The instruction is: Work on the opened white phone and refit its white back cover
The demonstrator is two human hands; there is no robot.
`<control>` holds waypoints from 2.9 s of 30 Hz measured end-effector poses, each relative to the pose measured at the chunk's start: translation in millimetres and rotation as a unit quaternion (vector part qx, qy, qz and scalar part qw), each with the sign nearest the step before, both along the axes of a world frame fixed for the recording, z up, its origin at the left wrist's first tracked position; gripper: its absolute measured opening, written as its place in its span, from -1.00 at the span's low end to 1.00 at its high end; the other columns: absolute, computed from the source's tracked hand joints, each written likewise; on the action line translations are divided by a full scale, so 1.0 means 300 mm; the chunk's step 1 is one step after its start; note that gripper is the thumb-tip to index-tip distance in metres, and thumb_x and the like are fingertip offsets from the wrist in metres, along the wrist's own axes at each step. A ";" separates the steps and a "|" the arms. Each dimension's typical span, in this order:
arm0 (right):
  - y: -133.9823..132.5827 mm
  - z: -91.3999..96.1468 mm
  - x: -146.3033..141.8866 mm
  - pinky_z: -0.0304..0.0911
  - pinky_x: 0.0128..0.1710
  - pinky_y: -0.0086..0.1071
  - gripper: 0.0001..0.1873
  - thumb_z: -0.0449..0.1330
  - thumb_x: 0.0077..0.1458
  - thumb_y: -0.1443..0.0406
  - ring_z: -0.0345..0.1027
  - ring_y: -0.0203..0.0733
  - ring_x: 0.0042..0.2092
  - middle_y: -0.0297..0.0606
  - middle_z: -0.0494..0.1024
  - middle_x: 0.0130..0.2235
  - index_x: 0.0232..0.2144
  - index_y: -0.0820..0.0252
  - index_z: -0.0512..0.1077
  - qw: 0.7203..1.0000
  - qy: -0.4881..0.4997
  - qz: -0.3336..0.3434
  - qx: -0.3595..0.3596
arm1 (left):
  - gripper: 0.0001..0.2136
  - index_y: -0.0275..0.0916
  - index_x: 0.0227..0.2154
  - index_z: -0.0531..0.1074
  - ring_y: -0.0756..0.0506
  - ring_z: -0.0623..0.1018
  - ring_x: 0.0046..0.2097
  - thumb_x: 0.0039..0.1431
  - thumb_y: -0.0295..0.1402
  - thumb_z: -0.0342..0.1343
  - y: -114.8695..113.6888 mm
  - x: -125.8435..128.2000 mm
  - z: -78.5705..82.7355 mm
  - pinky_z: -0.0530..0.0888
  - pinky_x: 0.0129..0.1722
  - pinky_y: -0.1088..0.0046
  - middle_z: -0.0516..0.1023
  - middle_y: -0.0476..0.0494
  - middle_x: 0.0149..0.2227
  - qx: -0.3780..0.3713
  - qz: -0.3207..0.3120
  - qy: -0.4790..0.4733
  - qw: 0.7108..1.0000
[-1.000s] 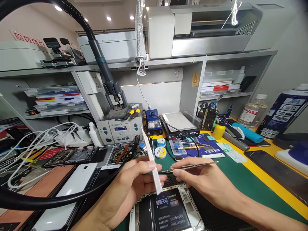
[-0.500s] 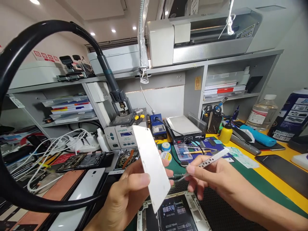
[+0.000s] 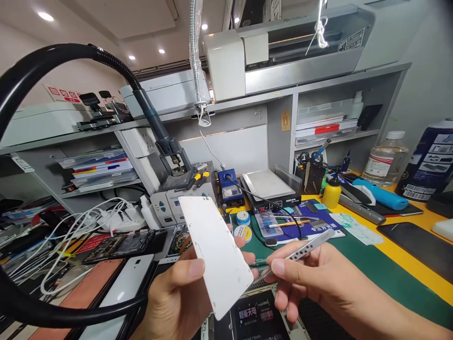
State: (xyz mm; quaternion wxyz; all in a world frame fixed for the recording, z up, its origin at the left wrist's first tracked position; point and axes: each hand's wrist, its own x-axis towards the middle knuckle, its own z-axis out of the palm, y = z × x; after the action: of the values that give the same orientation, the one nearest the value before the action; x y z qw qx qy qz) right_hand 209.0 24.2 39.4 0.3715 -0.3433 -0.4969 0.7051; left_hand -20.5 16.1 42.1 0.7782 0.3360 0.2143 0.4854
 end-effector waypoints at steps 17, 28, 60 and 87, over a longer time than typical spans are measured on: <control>0.009 -0.056 0.005 0.39 -0.39 -0.35 -0.67 0.30 0.18 0.16 0.48 -0.19 -0.43 -0.08 0.62 -0.41 -0.22 0.38 0.60 1.000 0.017 -0.009 0.001 | -0.54 -0.39 0.05 0.53 -0.38 0.54 0.08 0.10 -0.29 0.15 0.008 -0.002 -0.020 0.42 0.13 0.13 0.59 -0.35 0.05 0.048 -0.017 -0.014 0.999; 0.014 -0.063 0.006 0.39 -0.39 -0.34 -0.67 0.30 0.18 0.15 0.49 -0.19 -0.44 -0.07 0.62 -0.42 -0.25 0.39 0.60 1.000 0.016 -0.006 0.010 | -0.51 -0.45 0.09 0.49 -0.39 0.54 0.09 0.13 -0.28 0.12 0.008 -0.007 -0.036 0.37 0.17 0.11 0.56 -0.48 0.06 0.048 -0.031 -0.016 0.998; -0.019 -0.016 -0.007 0.42 -0.36 -0.36 -0.71 0.43 0.02 0.13 0.52 -0.18 -0.40 -0.21 0.65 -0.45 -0.29 0.21 0.60 0.997 0.059 -0.035 -0.020 | -0.59 -0.41 0.04 0.52 -0.41 0.54 0.10 0.24 -0.28 0.03 0.016 0.014 -0.035 0.33 0.21 0.00 0.56 -0.45 0.07 0.000 -0.013 -0.117 0.993; -0.025 0.000 -0.028 0.44 -0.42 -0.35 -0.79 0.51 -0.08 0.30 0.57 -0.14 -0.40 -0.23 0.65 -0.44 -0.41 0.27 0.58 0.982 0.167 -0.046 -0.072 | -0.43 -0.53 0.16 0.41 -0.30 0.44 0.22 0.23 -0.19 -0.09 0.015 0.034 -0.031 0.23 0.28 0.21 0.47 -0.40 0.18 0.061 -0.132 -0.177 0.973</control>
State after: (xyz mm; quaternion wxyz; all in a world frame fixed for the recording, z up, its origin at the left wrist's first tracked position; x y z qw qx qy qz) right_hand 200.7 16.8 39.4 0.4557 -0.2693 -0.3596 0.7684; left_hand -10.5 20.7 32.9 0.8392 0.3165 -0.0031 0.4422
